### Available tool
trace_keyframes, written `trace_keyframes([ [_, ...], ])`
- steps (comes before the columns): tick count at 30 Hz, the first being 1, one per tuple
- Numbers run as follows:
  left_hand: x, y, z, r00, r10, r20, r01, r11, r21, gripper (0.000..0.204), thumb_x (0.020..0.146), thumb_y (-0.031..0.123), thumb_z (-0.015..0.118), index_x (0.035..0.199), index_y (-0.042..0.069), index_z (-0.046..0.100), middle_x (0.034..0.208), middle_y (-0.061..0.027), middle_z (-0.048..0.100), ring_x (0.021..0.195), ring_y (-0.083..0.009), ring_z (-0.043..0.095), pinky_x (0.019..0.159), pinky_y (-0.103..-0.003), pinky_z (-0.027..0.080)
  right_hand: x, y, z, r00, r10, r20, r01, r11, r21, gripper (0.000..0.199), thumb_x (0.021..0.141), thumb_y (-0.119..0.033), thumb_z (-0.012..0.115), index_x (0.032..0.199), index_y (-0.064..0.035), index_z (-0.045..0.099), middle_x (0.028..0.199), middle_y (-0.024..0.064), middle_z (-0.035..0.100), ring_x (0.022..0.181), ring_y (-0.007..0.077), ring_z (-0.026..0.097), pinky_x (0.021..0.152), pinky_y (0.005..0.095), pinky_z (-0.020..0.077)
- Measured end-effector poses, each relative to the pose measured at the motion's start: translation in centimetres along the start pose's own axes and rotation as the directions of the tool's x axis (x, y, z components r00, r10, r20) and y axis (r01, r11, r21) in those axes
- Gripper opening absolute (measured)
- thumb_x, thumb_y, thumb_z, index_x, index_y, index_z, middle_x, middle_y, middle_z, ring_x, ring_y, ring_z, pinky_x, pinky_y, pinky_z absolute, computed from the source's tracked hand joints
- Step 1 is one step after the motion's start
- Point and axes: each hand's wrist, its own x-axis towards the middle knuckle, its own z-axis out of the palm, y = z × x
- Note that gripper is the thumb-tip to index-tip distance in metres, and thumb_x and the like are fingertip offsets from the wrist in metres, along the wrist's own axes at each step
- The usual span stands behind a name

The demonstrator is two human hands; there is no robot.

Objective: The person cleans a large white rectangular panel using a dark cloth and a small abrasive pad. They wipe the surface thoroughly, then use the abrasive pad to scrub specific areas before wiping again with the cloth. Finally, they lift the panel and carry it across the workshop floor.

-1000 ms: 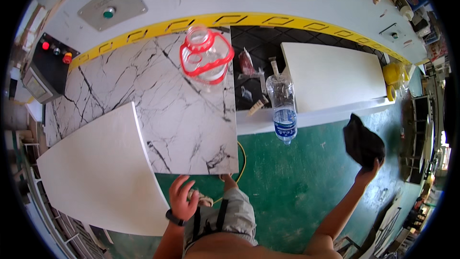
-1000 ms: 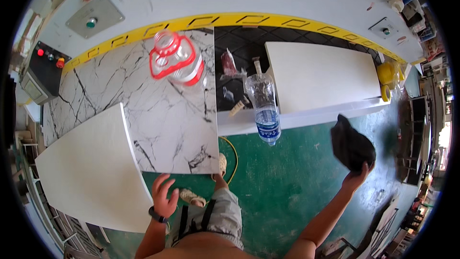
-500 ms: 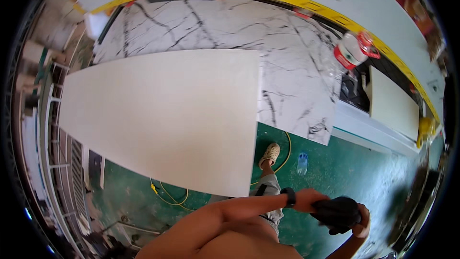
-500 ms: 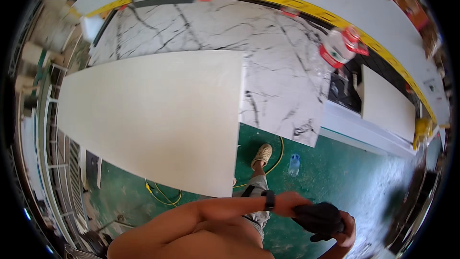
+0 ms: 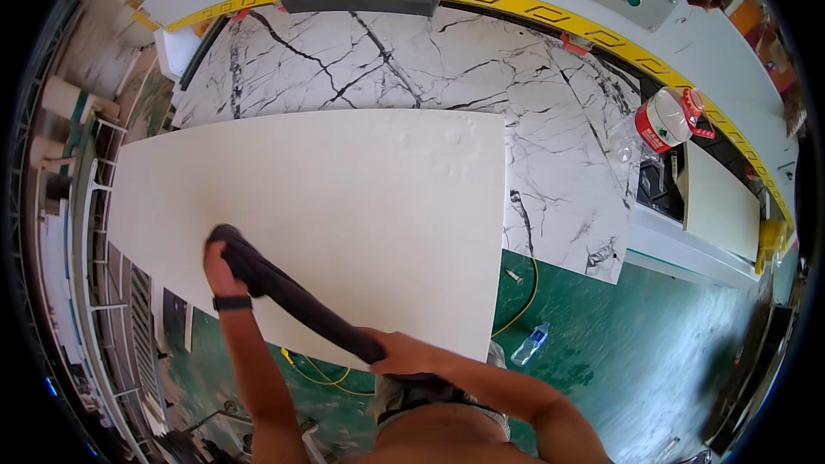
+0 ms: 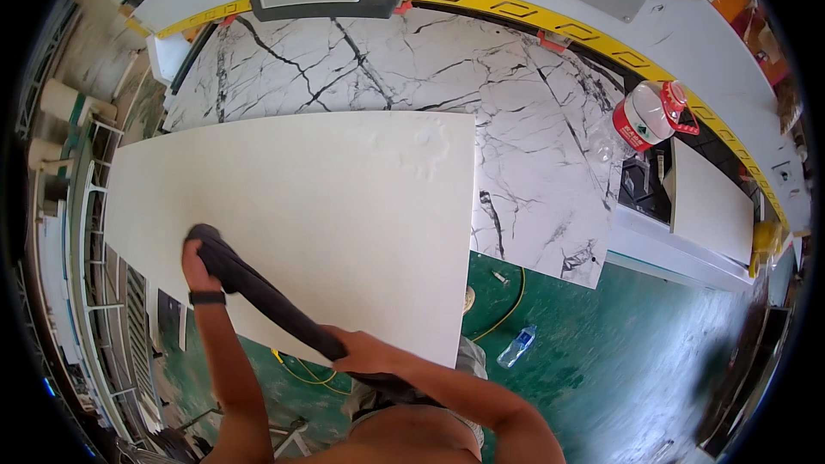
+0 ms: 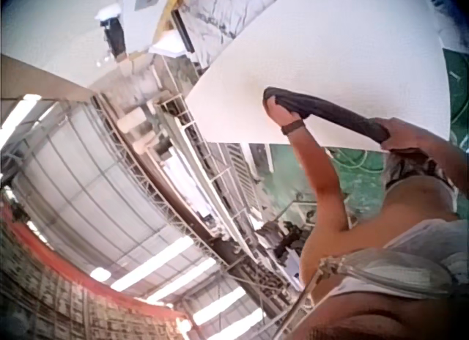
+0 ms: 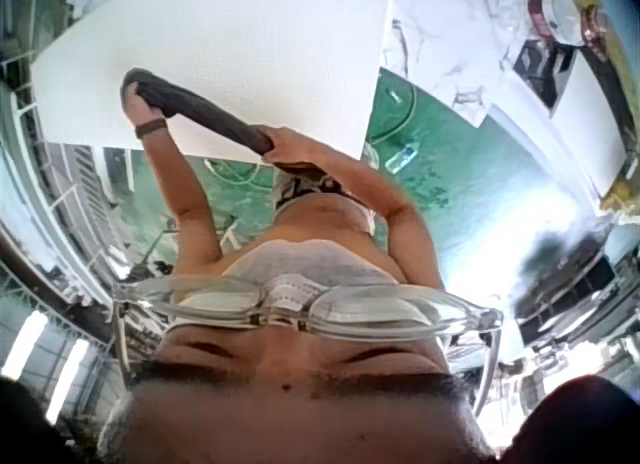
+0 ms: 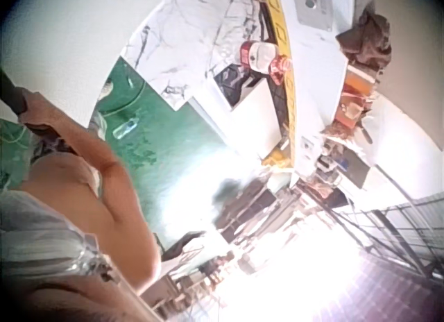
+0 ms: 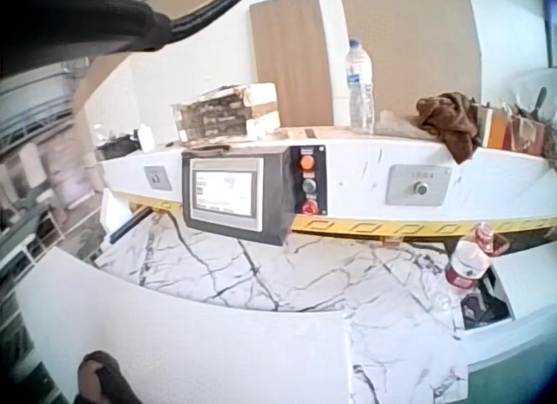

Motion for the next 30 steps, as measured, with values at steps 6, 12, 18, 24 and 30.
trace_keyframes([
  [6, 19.5, -4.9, 8.6, 0.695, 0.511, 0.506, -0.69, 0.274, 0.67, 0.038, 0.099, 0.026, 0.055, 0.125, -0.001, 0.059, 0.136, -0.0159, 0.059, 0.126, -0.0324, 0.055, 0.105, -0.04, 0.043, 11.1, -1.4, 0.6, 0.954, -0.267, -0.132, 0.207, 0.912, -0.353, 0.071, 0.087, -0.012, 0.062, 0.15, -0.0052, 0.032, 0.128, 0.0219, 0.055, 0.117, 0.0397, 0.053, 0.098, 0.0467, 0.0451],
  [12, 18.9, -11.8, 25.2, 0.166, 0.247, 0.955, -0.985, 0.081, 0.15, 0.039, 0.096, 0.021, 0.058, 0.131, 0.003, 0.059, 0.145, -0.011, 0.054, 0.137, -0.0308, 0.046, 0.114, -0.048, 0.032, 6.4, 3.7, -6.3, 0.637, -0.391, -0.664, 0.082, 0.891, -0.446, 0.042, 0.085, -0.005, 0.069, 0.126, -0.0066, 0.063, 0.116, 0.0145, 0.066, 0.105, 0.0332, 0.063, 0.089, 0.0407, 0.0548],
  [18, 15.0, -9.6, 34.8, -0.339, -0.04, 0.94, -0.916, 0.242, -0.32, 0.046, 0.091, 0.012, 0.061, 0.136, 0.005, 0.058, 0.144, -0.0096, 0.055, 0.138, -0.0258, 0.046, 0.116, -0.04, 0.035, -0.9, 2.6, -12.8, 0.266, -0.232, -0.936, -0.172, 0.944, -0.283, 0.027, 0.081, 0.002, 0.069, 0.107, -0.0022, 0.069, 0.106, 0.0114, 0.071, 0.093, 0.0286, 0.068, 0.078, 0.0357, 0.0557],
  [24, 13.2, -11.5, 41.1, -0.526, -0.106, 0.844, -0.789, 0.431, -0.438, 0.065, 0.074, -0.013, 0.046, 0.135, 0.005, 0.061, 0.143, -0.0082, 0.057, 0.139, -0.0249, 0.047, 0.12, -0.042, 0.03, -2.9, 4.2, -15.0, 0.06, -0.243, -0.968, -0.258, 0.933, -0.25, 0.028, 0.081, 0.002, 0.066, 0.109, -0.0029, 0.069, 0.1, 0.0124, 0.071, 0.086, 0.0255, 0.068, 0.075, 0.0329, 0.0548],
  [30, 12.9, -12.5, 43.5, -0.555, -0.148, 0.818, -0.729, 0.561, -0.393, 0.062, 0.072, -0.016, 0.042, 0.125, 0.004, 0.068, 0.138, -0.0111, 0.061, 0.138, -0.0263, 0.048, 0.12, -0.043, 0.029, -1.9, 0.7, -24.4, 0.173, -0.55, -0.817, -0.349, 0.742, -0.573, 0.034, 0.08, 0.001, 0.063, 0.114, -0.0024, 0.067, 0.106, 0.0141, 0.067, 0.099, 0.0351, 0.061, 0.088, 0.0427, 0.049],
])
